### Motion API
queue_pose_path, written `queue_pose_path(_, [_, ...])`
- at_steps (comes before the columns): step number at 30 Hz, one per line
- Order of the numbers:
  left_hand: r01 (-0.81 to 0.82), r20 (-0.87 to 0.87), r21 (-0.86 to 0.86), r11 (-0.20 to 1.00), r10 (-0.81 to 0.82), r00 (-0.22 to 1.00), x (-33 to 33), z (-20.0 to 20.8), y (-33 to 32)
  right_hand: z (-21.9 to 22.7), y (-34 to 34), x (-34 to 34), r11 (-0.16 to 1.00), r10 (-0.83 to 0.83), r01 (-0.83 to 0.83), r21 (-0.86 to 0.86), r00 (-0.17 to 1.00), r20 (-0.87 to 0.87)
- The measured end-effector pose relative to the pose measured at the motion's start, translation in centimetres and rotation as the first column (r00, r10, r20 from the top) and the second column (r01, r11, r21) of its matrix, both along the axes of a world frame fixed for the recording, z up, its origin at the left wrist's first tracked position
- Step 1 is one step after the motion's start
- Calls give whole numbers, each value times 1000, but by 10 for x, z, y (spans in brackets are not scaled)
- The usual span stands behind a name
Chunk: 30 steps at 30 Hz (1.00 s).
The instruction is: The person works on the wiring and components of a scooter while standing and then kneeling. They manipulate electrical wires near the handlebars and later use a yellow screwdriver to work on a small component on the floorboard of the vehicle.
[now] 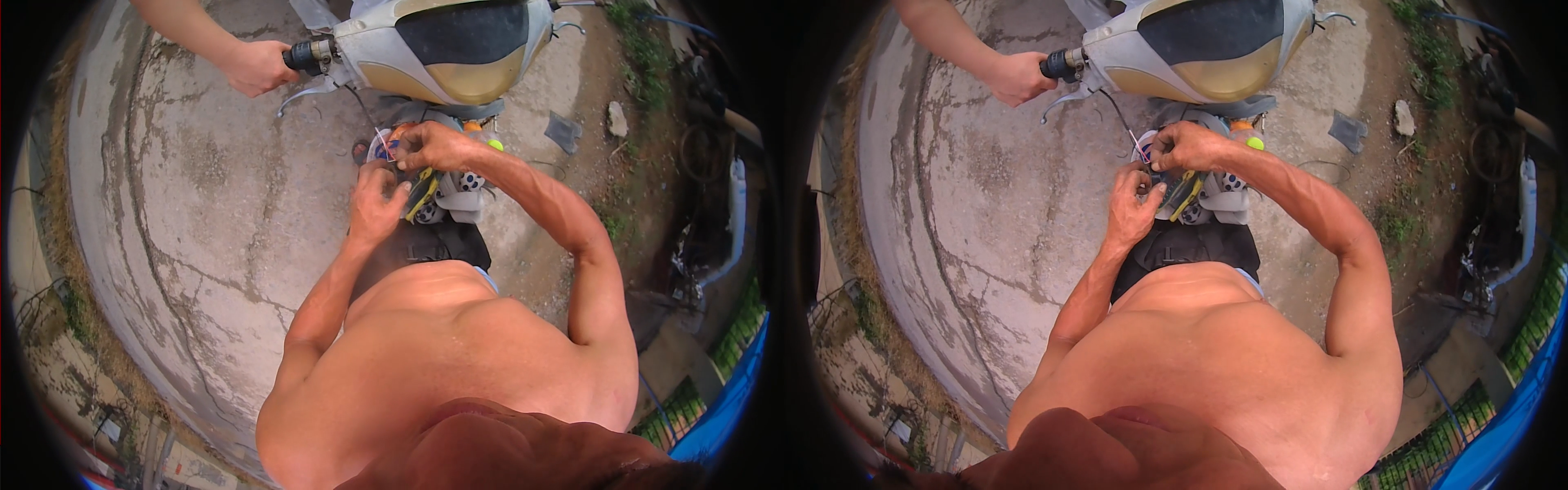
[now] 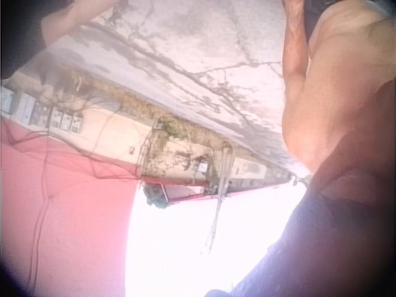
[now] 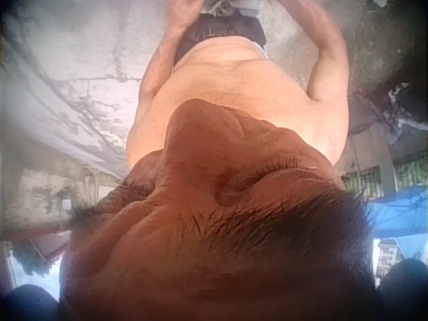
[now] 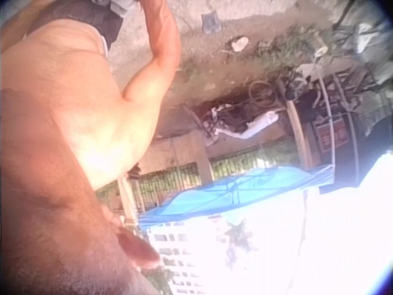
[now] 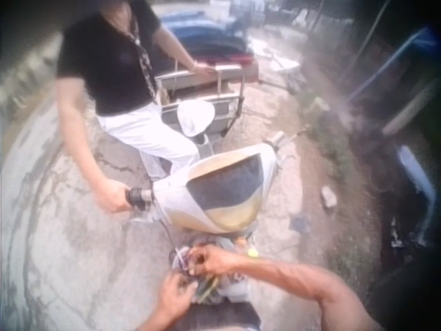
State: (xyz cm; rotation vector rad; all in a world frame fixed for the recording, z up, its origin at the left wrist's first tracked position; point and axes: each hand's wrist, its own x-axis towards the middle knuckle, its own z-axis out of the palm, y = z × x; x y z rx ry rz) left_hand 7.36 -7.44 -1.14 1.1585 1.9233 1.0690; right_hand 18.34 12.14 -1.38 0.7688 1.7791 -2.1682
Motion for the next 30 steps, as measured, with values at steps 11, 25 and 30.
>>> queue_pose_path(11, [-6,88,5,1000,6,996,-10,3,6,2,5,5,999,42,-42,13,999,-4])
queue_pose_path(25, [-39,260,-103,994,64,964,-24,10,-5,24,2,-2,912,136,-132,387,991,18])
queue_pose_path(30, [-51,320,-62,997,68,945,-34,4,-2,10,3,-2,964,91,-80,253,995,-32])
